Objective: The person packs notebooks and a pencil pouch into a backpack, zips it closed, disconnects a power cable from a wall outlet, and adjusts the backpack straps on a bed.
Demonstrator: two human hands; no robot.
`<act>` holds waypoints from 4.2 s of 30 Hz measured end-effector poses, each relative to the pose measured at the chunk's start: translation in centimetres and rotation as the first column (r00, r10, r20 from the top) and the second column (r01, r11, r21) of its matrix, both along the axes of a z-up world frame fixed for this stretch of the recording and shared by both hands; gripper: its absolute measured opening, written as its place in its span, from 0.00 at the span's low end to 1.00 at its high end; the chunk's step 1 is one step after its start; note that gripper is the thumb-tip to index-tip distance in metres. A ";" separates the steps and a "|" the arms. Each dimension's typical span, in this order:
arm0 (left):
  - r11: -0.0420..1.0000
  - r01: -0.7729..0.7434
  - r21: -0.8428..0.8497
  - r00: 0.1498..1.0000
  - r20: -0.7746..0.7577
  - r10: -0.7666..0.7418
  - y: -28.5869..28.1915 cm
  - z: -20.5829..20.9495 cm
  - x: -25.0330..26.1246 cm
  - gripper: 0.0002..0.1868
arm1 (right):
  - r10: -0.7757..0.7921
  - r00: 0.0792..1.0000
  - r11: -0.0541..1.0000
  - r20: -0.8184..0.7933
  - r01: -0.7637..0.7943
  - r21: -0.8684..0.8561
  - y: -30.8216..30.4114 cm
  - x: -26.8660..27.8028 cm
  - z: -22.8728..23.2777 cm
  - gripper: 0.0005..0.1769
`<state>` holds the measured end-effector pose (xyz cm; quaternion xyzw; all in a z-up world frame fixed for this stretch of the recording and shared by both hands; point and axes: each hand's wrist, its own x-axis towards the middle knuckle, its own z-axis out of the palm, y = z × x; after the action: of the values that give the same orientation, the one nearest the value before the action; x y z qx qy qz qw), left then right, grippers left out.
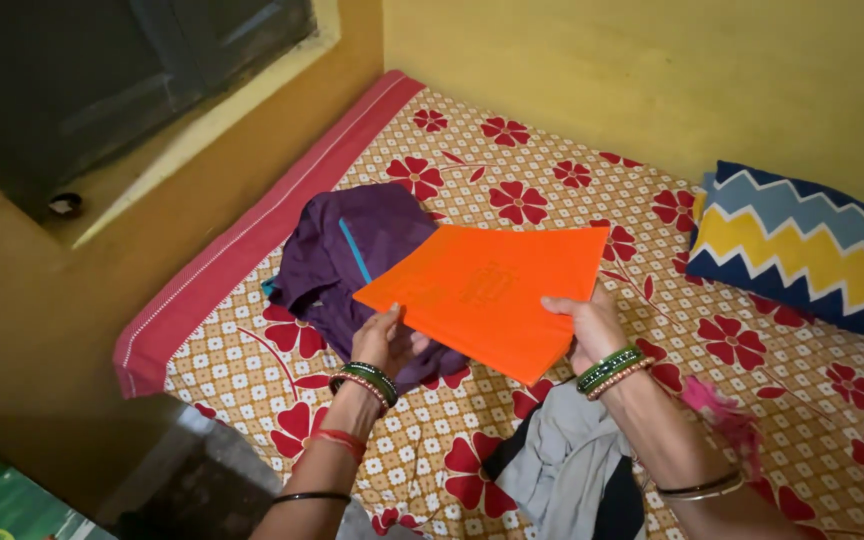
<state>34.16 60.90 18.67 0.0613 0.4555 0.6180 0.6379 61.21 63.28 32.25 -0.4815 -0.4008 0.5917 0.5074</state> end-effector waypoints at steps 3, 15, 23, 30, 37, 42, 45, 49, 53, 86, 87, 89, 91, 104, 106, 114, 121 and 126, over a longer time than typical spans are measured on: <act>0.998 0.019 -0.056 1.000 -0.008 -0.019 1.7 -1.7 -0.4 0.19 | -0.039 0.999 0.998 -0.003 0.039 -0.043 1.5 -0.1 -1.2 0.25; 0.964 0.128 -0.231 0.731 -0.635 -0.249 8.4 -15.5 -2.9 0.18 | -0.187 0.979 0.959 0.086 0.201 -0.198 6.5 -3.8 -6.6 0.27; 0.840 0.251 -0.481 -0.063 -0.874 -0.482 9.9 -15.5 -4.2 0.29 | -0.201 0.967 0.883 0.159 0.249 -0.398 8.4 -5.2 -8.7 0.25; 0.774 0.273 -0.571 -0.368 -0.805 -0.465 9.4 -18.7 -4.4 0.41 | -0.420 0.899 0.803 0.123 0.431 -0.412 8.9 -5.1 -7.7 0.30; 0.844 0.184 -0.504 -0.183 -0.861 -0.475 9.6 -18.6 -3.7 0.45 | -0.476 0.869 0.686 0.137 0.465 -0.560 12.5 0.0 -14.3 0.20; 0.861 0.001 -0.509 -0.246 -0.834 -0.494 10.0 -17.4 -3.6 0.50 | -0.528 0.849 0.758 -0.022 0.459 -0.464 15.3 3.2 -21.5 0.20; 0.842 -0.068 -0.536 -0.321 -0.787 -0.527 11.1 -18.7 -4.0 0.40 | -0.519 0.837 0.800 -0.172 0.405 -0.442 16.6 3.8 -25.0 0.21; 0.767 -0.113 -0.632 -0.089 -0.762 -0.641 12.7 -20.1 -7.1 0.28 | -0.509 0.852 0.660 -0.125 0.293 -0.692 16.9 4.2 -29.6 0.22; 0.917 -0.135 -0.376 0.066 -0.926 -0.371 11.0 -17.3 -11.7 0.14 | -0.433 0.899 0.497 -0.068 0.175 -0.850 15.0 4.8 -35.0 0.21; 0.758 0.630 -0.171 -0.413 -0.900 0.141 23.3 -16.0 -6.4 0.35 | 0.037 0.713 0.966 0.700 -0.204 0.157 23.0 -10.1 -33.7 0.14; 0.750 0.628 -0.207 -0.445 -0.887 0.127 24.7 -17.1 -6.2 0.35 | 0.016 0.696 0.961 0.718 -0.209 0.181 23.2 -10.9 -33.2 0.15; 0.732 0.621 -0.280 -0.508 -0.855 0.103 26.8 -19.0 -5.8 0.35 | -0.028 0.661 0.949 0.750 -0.218 0.228 23.4 -12.2 -32.6 0.16; 0.722 0.574 -0.385 -0.559 -0.829 0.003 27.3 -20.1 -5.9 0.40 | -0.019 0.630 0.953 0.777 -0.223 0.204 23.9 -13.1 -32.5 0.19; 0.666 0.542 -0.512 -0.659 -0.751 -0.041 27.0 -19.5 -5.5 0.52 | -0.085 0.568 0.894 0.819 -0.320 0.314 28.8 -14.5 -36.0 0.32; 0.651 0.545 -0.529 -0.659 -0.750 -0.058 26.9 -19.0 -5.5 0.52 | -0.099 0.503 0.904 0.859 -0.315 0.289 28.7 -14.4 -36.1 0.26; 0.625 0.528 -0.575 -0.675 -0.731 -0.101 27.3 -19.0 -5.5 0.50 | 0.032 0.547 0.938 0.837 -0.304 0.163 31.5 -13.5 -35.9 0.12; 0.614 0.503 -0.608 -0.709 -0.697 -0.109 27.6 -19.5 -5.4 0.49 | -0.035 0.433 0.918 0.901 -0.341 0.200 31.5 -13.8 -37.3 0.08; 0.581 0.478 -0.659 -0.734 -0.662 -0.147 27.8 -19.0 -5.4 0.52 | -0.034 0.277 0.914 0.960 -0.380 0.142 30.6 -13.6 -35.4 0.09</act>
<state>28.78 88.71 -0.32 0.7944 0.5908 -0.0726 0.1208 47.63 93.85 -3.14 -0.5918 -0.7692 0.1632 0.1774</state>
